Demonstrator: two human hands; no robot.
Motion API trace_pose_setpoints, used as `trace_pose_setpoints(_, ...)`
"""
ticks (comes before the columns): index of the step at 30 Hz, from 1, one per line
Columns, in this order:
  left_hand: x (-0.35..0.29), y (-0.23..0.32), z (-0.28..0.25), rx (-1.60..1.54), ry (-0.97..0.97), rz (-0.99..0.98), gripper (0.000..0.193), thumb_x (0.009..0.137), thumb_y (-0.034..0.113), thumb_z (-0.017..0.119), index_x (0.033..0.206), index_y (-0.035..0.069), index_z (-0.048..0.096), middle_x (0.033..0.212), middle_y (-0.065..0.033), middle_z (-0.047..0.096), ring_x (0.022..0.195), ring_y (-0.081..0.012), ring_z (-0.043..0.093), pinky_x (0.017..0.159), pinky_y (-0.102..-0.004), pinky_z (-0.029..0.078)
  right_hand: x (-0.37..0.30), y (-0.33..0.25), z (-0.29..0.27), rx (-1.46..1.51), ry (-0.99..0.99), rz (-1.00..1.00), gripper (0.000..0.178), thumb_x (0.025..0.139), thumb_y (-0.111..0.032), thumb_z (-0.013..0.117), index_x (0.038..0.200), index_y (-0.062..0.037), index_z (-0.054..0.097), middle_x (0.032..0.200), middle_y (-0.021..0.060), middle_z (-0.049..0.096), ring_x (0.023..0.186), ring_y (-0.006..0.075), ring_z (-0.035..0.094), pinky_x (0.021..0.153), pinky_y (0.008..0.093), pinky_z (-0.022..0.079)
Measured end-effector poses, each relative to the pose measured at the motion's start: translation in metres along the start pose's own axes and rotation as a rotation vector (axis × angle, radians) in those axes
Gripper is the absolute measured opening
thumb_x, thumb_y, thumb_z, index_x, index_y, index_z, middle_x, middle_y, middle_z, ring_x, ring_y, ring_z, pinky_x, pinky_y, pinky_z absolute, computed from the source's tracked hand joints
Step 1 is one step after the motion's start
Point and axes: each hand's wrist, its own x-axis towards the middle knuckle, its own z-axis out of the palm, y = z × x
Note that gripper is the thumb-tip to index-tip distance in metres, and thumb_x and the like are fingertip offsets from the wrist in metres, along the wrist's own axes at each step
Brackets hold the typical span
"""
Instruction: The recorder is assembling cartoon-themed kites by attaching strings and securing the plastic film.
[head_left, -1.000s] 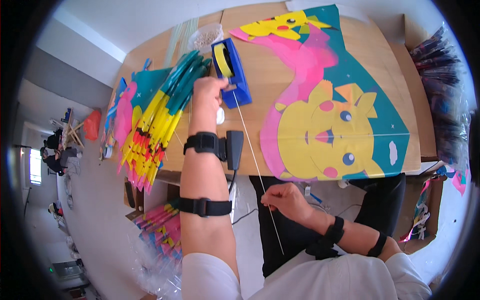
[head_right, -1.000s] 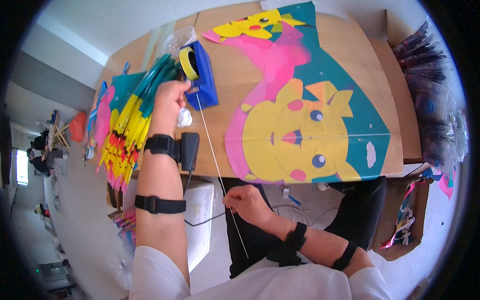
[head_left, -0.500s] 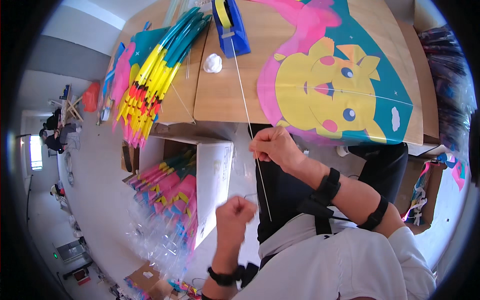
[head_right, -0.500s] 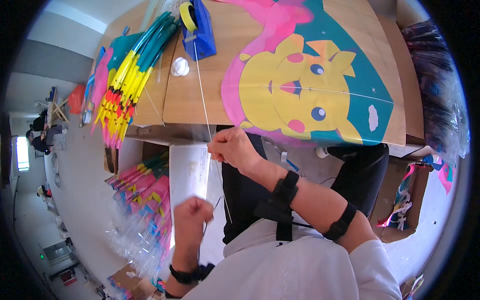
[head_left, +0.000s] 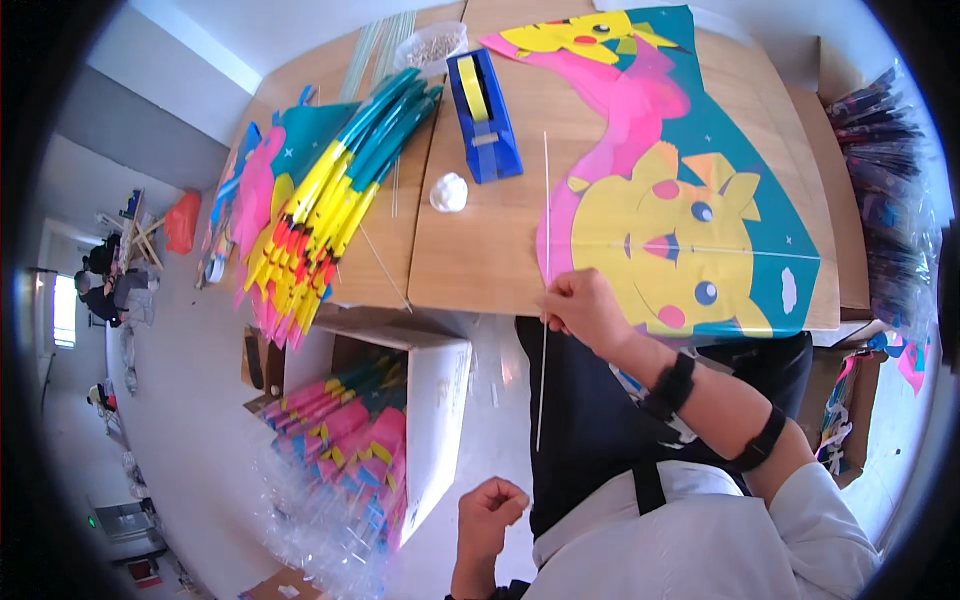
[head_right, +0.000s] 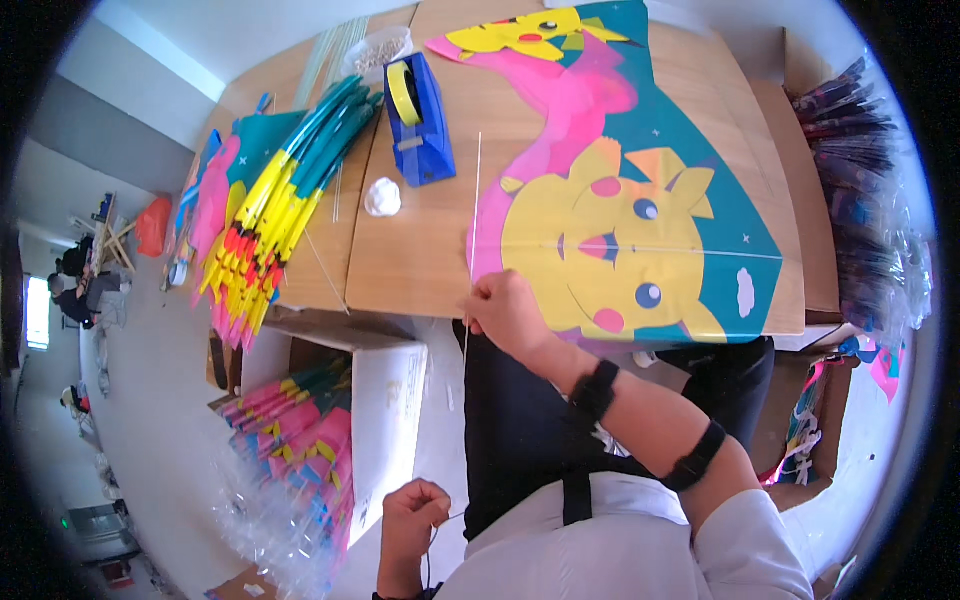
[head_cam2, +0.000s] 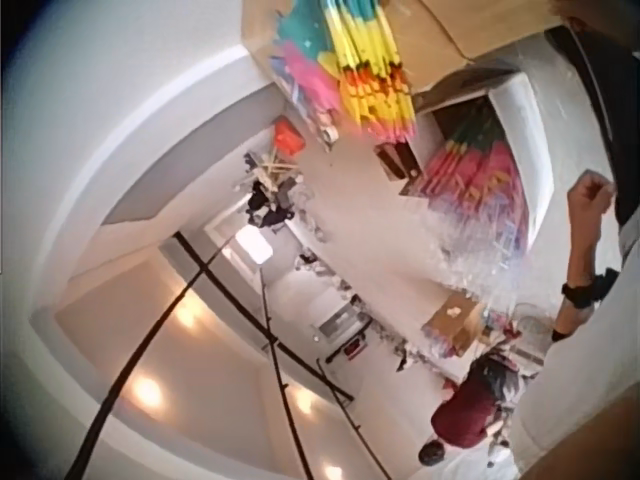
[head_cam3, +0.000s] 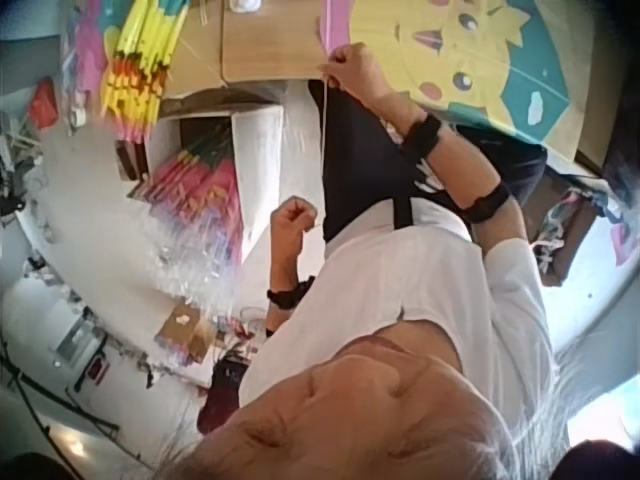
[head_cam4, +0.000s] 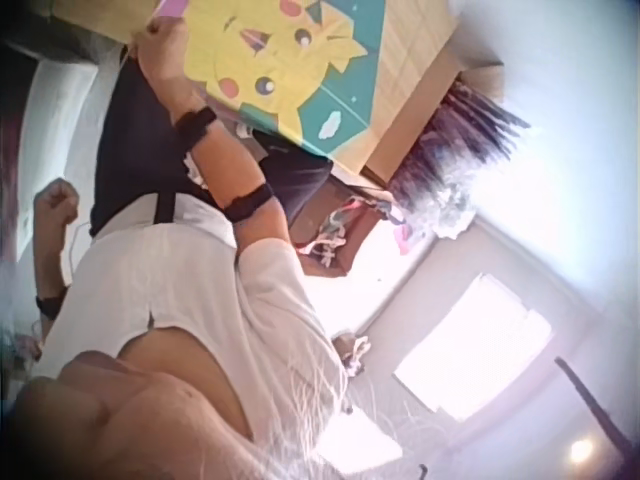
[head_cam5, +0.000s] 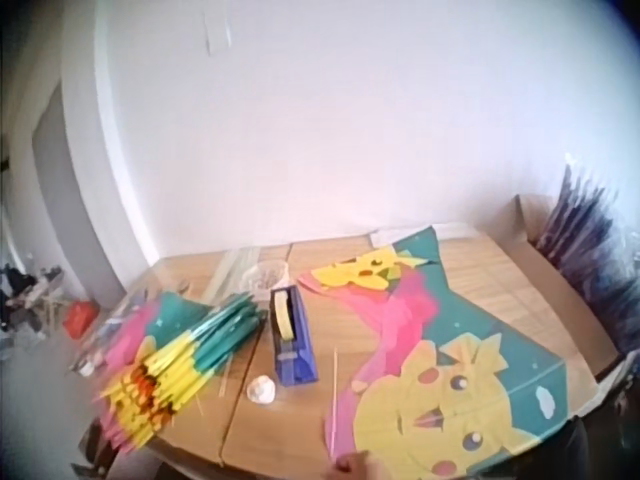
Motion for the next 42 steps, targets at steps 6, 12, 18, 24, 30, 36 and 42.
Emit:
trace_pose_setpoints(6,0.005,0.004,-0.003,-0.003,-0.049,0.060,0.004,0.078,0.001,0.063,0.076,0.003,0.061,0.064,0.0022,0.053,0.057,-0.0062,0.044,0.052,-0.0208,0.036,0.108,-0.003,-0.003,-0.428,0.158,-0.079,0.021,0.075,-0.016,0.066,0.064,0.0017,0.063,0.056,0.0082,0.060,0.049,0.0122,0.057,0.048,0.0279,0.045)
trace_pose_setpoints(12,0.017,-0.029,-0.019,0.043,-0.115,0.020,0.006,0.079,0.001,0.063,0.075,0.004,0.060,0.063,0.0039,0.052,0.056,-0.0049,0.042,0.052,-0.0206,0.034,0.143,-0.061,0.010,0.423,0.275,0.033,0.017,0.074,-0.014,0.072,0.071,0.0011,0.064,0.062,0.0074,0.060,0.051,0.0123,0.053,0.046,0.0274,0.039)
trace_pose_setpoints(18,0.021,-0.025,-0.012,0.051,-0.138,0.002,0.005,0.079,0.001,0.063,0.075,0.004,0.061,0.065,0.0031,0.055,0.059,-0.0049,0.045,0.053,-0.0208,0.036,0.160,-0.072,0.008,0.653,0.251,0.223,0.011,0.075,-0.008,0.073,0.073,-0.0046,0.062,0.073,0.0030,0.060,0.066,0.0112,0.053,0.058,0.0269,0.038)
trace_pose_setpoints(24,0.027,-0.047,-0.029,0.169,-0.103,0.034,0.006,0.078,0.003,0.064,0.073,0.004,0.061,0.064,0.0026,0.055,0.056,-0.0057,0.045,0.052,-0.0216,0.037,0.137,-0.066,0.011,0.720,0.251,0.138,0.014,0.073,-0.003,0.070,0.066,-0.0035,0.058,0.066,0.0026,0.055,0.059,0.0120,0.050,0.055,0.0269,0.038)
trace_pose_setpoints(30,0.036,-0.062,-0.036,0.177,-0.102,0.001,0.008,0.078,0.007,0.063,0.072,0.004,0.060,0.060,0.0016,0.053,0.054,-0.0068,0.045,0.050,-0.0219,0.037,0.140,-0.055,0.004,0.512,0.234,0.129,0.017,0.070,-0.006,0.071,0.061,-0.0012,0.058,0.058,0.0053,0.055,0.047,0.0126,0.048,0.044,0.0273,0.035)
trace_pose_setpoints(36,0.038,-0.068,-0.034,0.139,-0.108,-0.005,0.008,0.079,0.007,0.062,0.072,0.004,0.060,0.059,0.0013,0.052,0.053,-0.0071,0.044,0.050,-0.0220,0.036,0.145,-0.071,0.006,0.372,0.344,0.064,0.012,0.073,-0.008,0.072,0.070,0.0004,0.063,0.062,0.0063,0.060,0.048,0.0105,0.051,0.041,0.0252,0.036)
trace_pose_setpoints(42,0.038,-0.065,-0.033,0.141,-0.082,-0.008,0.006,0.078,0.006,0.061,0.073,0.004,0.060,0.060,0.0013,0.052,0.054,-0.0077,0.044,0.052,-0.0228,0.037,0.159,-0.065,0.016,0.451,0.337,0.159,0.007,0.074,-0.005,0.072,0.074,-0.0013,0.066,0.066,0.0065,0.063,0.052,0.0108,0.054,0.044,0.0247,0.039)
